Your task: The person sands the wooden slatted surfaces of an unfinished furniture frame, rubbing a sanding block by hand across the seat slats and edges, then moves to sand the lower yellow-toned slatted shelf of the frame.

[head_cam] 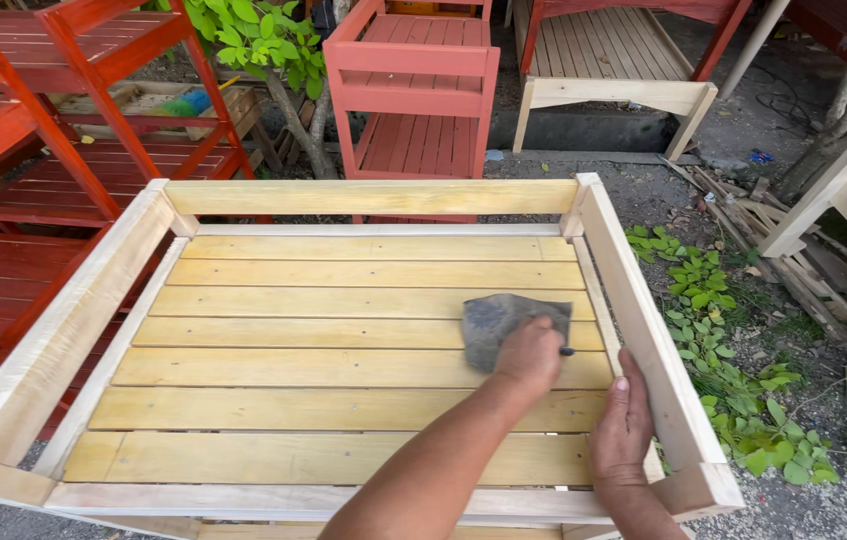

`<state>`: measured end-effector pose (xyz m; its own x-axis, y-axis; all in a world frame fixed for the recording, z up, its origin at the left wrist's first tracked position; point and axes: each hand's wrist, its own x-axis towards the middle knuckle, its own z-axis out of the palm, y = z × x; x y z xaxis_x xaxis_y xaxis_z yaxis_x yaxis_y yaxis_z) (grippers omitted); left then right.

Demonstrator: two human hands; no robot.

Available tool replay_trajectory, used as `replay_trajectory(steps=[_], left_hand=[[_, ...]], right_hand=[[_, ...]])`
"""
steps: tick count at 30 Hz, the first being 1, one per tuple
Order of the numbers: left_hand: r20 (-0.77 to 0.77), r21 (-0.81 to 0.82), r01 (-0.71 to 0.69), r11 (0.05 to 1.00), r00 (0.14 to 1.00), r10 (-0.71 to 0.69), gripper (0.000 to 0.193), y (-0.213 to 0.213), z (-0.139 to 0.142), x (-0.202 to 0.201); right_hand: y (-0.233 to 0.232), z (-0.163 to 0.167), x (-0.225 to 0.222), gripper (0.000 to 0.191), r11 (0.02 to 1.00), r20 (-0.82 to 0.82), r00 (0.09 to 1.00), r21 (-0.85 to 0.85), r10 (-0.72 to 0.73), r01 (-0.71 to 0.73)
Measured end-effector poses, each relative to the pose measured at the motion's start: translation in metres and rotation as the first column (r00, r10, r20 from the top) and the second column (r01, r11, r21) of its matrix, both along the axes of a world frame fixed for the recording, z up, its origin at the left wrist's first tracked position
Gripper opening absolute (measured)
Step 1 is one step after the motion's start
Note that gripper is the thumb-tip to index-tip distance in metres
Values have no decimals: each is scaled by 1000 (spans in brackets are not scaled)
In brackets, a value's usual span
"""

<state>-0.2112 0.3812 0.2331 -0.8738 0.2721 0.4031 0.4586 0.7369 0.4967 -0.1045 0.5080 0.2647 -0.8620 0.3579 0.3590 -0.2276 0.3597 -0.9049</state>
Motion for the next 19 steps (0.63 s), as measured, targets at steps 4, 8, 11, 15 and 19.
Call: replay_trajectory(steps=[4,8,11,15,19], left_hand=[[-43,-58,3,998,999,-5,14,62,1,-18],[-39,41,4,999,999,-3,21,33,-8,-2],[-54,99,-23,995,998,29,23,-31,-9,6],[-82,169,-265,950,956,281,30,-161,-8,15],[-175,137,-458,879,862,476,27,-234,-5,15]], right_hand=[[2,-7,-4,50,999,-45,998,7,36,-35],[-3,-13,-1,49,992,35,999,128,-2,-3],[-9,-7,-9,46,974,104,994,225,-29,5],[-13,-4,-9,42,947,70,998,320,0,-23],[-15,-5,-10,42,938,96,995,343,8,-41]])
